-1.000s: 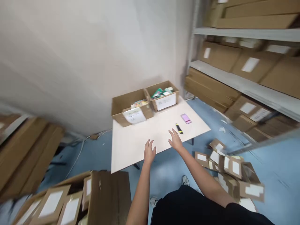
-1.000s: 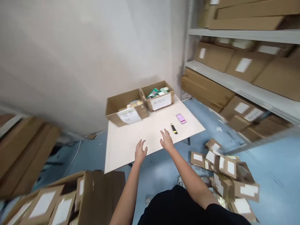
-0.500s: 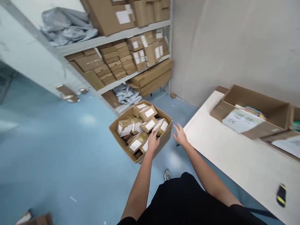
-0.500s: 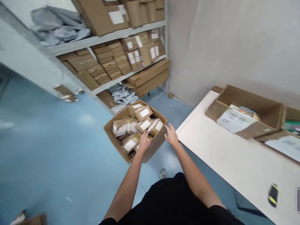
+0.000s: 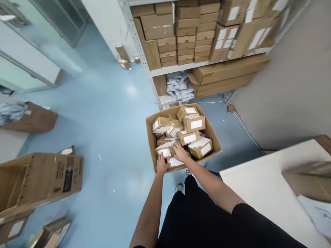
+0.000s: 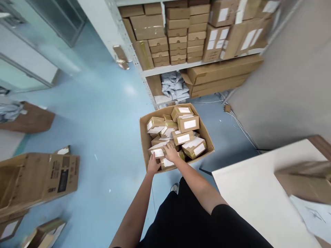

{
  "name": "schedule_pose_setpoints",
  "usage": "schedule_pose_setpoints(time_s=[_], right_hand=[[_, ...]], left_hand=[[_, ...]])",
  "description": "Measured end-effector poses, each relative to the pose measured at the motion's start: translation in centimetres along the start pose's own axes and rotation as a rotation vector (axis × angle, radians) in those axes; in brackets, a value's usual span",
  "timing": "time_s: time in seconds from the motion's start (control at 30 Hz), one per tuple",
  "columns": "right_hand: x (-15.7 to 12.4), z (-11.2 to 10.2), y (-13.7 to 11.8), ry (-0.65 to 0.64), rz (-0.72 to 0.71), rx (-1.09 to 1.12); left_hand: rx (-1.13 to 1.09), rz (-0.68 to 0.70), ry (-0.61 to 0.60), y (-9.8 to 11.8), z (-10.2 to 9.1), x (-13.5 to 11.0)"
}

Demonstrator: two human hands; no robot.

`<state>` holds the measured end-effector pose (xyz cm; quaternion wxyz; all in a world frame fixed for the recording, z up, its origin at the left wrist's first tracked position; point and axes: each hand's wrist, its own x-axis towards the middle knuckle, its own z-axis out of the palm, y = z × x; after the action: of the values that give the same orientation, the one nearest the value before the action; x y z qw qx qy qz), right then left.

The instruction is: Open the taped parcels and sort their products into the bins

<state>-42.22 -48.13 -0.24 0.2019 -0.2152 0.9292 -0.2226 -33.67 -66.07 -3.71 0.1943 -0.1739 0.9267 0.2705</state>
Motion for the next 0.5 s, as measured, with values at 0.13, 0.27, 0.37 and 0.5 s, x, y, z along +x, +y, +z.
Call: schedule_pose_setpoints(time_s=[0.13, 0.27, 0.37, 0.5], right_hand=[[5.1, 5.1, -0.5, -0.252, -0.092, -0.112], [7.7, 9.1, 0.4, -0.268, -0.047, -0.253], [8.5, 10.3, 1.6, -0.218, -0.039, -0.293], [8.7, 10.5, 2.7, -0.235, -0.12, -0.327]], left_hand=[[0.013, -0.024, 0.046, -2.6, 1.5, -0.8], [0.052, -0.027, 0.054, -4.2, 2.4, -0.6], [0.08, -0.024, 0.033, -4.3, 2.5, 1.1], [0.078, -0.021, 0.016, -3.3, 2.6, 3.9]])
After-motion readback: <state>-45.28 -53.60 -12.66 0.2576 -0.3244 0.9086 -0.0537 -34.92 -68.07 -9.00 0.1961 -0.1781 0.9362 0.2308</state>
